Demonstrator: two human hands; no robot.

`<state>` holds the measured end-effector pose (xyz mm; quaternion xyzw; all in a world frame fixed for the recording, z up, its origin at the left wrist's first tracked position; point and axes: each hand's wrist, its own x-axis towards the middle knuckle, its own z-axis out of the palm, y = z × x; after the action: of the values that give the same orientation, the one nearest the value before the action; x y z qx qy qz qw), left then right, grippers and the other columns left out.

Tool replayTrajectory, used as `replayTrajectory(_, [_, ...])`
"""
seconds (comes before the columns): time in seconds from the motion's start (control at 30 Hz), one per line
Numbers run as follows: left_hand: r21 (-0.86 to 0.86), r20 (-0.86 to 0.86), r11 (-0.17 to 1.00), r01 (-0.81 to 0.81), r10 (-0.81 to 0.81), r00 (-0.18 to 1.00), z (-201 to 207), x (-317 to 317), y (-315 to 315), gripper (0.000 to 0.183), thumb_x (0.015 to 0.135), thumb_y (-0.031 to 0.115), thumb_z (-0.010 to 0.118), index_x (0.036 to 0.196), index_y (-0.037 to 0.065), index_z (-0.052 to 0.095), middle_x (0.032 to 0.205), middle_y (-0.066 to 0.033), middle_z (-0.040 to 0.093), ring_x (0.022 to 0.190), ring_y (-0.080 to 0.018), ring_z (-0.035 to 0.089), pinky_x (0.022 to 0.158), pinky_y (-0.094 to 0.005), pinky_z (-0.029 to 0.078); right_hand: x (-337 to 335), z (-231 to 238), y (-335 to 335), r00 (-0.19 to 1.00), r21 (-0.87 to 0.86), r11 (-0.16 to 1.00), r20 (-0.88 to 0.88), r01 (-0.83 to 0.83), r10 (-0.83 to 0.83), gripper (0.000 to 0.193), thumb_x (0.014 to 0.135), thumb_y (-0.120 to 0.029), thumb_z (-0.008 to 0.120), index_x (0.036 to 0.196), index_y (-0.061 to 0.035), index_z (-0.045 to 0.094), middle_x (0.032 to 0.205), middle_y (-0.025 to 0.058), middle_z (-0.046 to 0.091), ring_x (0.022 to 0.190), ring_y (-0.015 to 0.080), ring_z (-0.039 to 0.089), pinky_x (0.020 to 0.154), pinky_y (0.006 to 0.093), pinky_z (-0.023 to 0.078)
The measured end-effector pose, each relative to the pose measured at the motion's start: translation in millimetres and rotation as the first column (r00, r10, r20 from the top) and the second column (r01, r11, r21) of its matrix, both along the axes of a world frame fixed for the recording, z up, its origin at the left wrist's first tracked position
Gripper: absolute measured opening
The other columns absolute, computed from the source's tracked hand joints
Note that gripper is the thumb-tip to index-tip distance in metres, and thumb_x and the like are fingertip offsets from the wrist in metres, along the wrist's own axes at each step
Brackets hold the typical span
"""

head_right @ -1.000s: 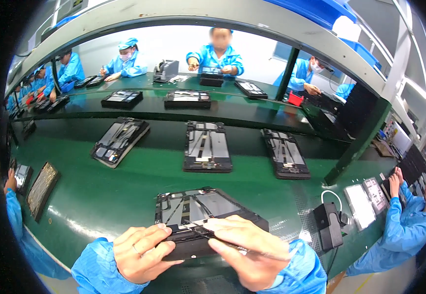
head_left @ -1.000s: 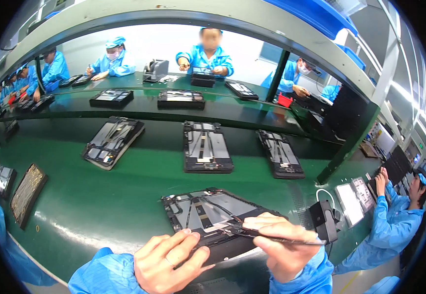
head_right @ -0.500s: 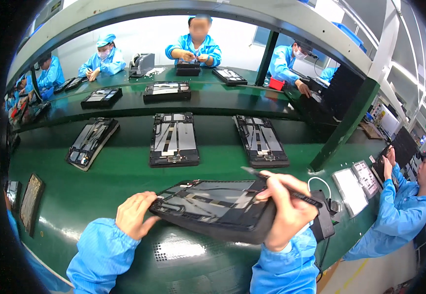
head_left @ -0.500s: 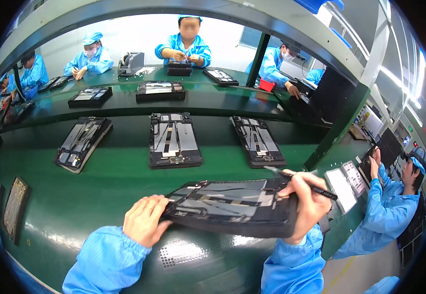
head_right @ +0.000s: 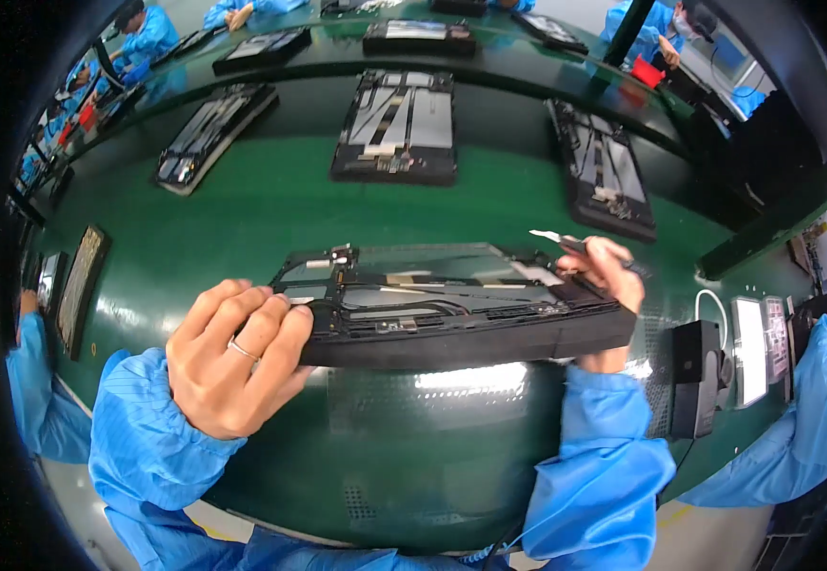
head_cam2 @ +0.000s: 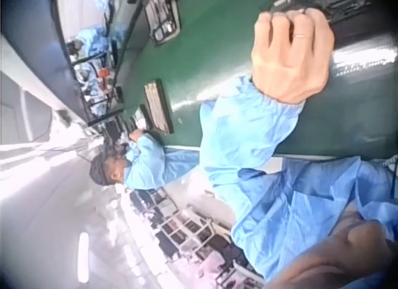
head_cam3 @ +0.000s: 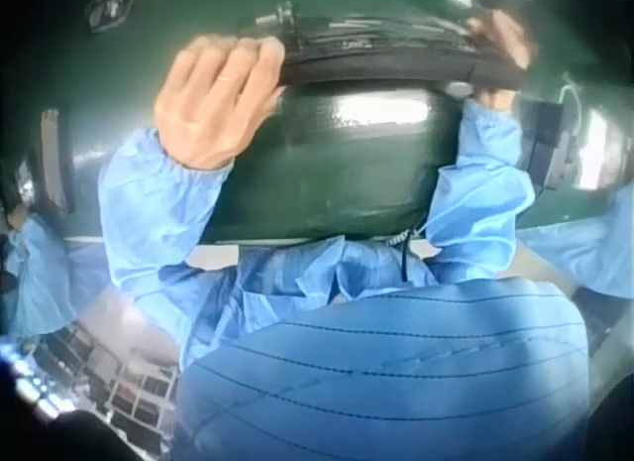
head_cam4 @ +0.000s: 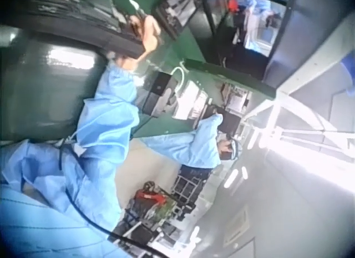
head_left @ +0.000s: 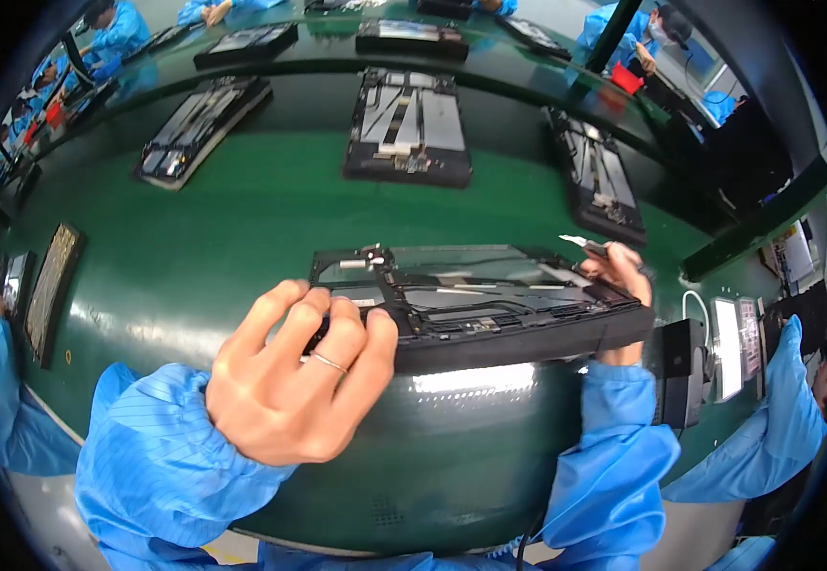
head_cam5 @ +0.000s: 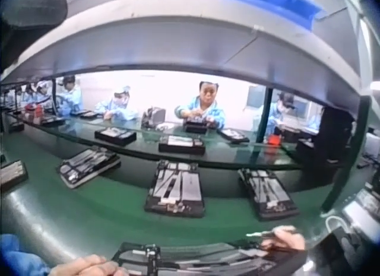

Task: The person assembles internal components and ribbon cables into a tablet casing using tweezers and a precision tool.

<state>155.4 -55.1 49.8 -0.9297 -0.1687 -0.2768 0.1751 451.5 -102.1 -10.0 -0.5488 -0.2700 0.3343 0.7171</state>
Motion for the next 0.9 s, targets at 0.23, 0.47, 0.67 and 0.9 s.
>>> replayTrajectory(0.23, [-0.119, -0.005, 0.993, 0.012, -0.013, 1.0, -31, 9, -58, 0.02, 0.063, 0.014, 0.054, 0.078, 0.002, 0.056, 0.076, -0.0148, 0.055, 0.062, -0.0208, 0.051, 0.057, -0.0284, 0.044, -33, 78, -68, 0.887, 0.056, 0.996, 0.462, -0.064, 0.031, 0.016, 0.069, -0.007, 0.055, 0.082, 0.0027, 0.055, 0.076, 0.0116, 0.053, 0.074, 0.0274, 0.059, 0.074, 0.0378, 0.045])
replayTrajectory(0.47, [-0.23, 0.072, 0.973, -0.003, 0.02, 0.997, -63, 20, -87, 0.016, 0.066, 0.014, 0.055, 0.08, 0.007, 0.056, 0.079, -0.0118, 0.049, 0.072, -0.0253, 0.052, 0.072, -0.0431, 0.047, -101, 42, -118, 0.651, -0.391, 0.64, 0.126, -0.661, 0.749, 0.015, 0.067, 0.005, 0.063, 0.082, 0.0068, 0.06, 0.082, 0.0131, 0.062, 0.071, 0.0185, 0.059, 0.066, 0.0264, 0.047])
replayTrajectory(0.67, [-0.276, 0.075, 0.96, -0.057, 0.08, 0.994, -68, 26, -87, 0.02, 0.071, 0.019, 0.053, 0.085, 0.006, 0.049, 0.094, -0.0176, 0.052, 0.088, -0.0366, 0.052, 0.077, -0.0528, 0.043, -111, 29, -115, 0.754, -0.374, 0.706, 0.027, -0.601, 0.656, 0.012, 0.069, 0.003, 0.062, 0.081, 0.0055, 0.061, 0.078, 0.0103, 0.062, 0.068, 0.0123, 0.057, 0.063, 0.022, 0.045])
replayTrajectory(0.9, [-0.275, 0.018, 0.956, -0.099, 0.108, 0.994, -67, 29, -92, 0.021, 0.073, 0.019, 0.051, 0.087, 0.005, 0.047, 0.1, -0.0208, 0.051, 0.093, -0.0389, 0.051, 0.078, -0.0553, 0.042, -109, 26, -117, 0.758, -0.36, 0.696, -0.051, -0.621, 0.65, 0.01, 0.07, 0.003, 0.062, 0.08, 0.0055, 0.061, 0.076, 0.009, 0.061, 0.066, 0.0111, 0.056, 0.061, 0.021, 0.044])
